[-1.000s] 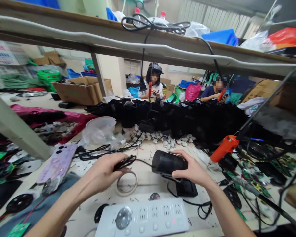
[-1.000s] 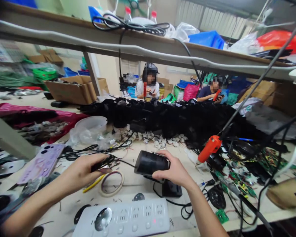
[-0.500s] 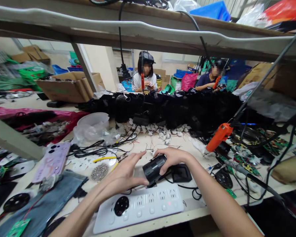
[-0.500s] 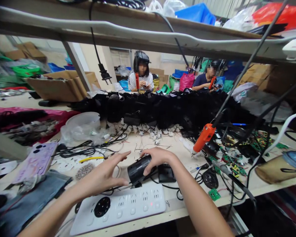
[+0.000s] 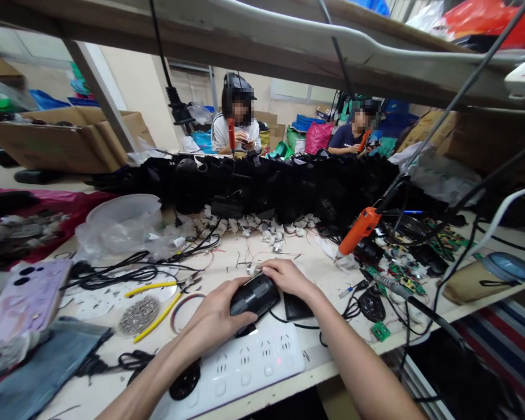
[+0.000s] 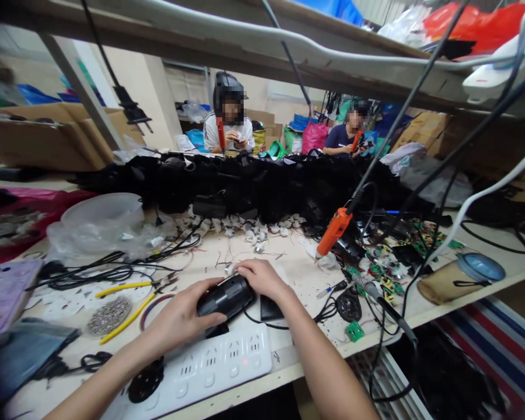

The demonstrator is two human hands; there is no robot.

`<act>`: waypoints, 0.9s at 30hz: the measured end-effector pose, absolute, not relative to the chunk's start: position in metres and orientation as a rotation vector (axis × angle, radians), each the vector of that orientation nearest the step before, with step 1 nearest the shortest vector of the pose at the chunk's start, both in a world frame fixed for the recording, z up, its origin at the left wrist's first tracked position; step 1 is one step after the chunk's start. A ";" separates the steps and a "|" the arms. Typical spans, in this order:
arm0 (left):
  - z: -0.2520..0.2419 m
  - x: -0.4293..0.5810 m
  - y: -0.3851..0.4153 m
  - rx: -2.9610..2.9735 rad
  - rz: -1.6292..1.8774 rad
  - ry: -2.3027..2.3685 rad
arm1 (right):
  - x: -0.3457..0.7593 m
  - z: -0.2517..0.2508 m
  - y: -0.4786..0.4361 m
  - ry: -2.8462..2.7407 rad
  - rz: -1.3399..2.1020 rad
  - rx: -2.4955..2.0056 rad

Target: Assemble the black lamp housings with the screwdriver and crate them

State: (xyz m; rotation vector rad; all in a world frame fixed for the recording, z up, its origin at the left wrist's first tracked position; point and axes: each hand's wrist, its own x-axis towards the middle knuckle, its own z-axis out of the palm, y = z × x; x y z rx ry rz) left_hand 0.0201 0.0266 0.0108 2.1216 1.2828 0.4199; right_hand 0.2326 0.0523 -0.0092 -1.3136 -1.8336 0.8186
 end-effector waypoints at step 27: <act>0.020 0.053 0.012 2.261 0.327 1.274 | 0.227 0.062 -0.022 -1.013 1.233 -0.886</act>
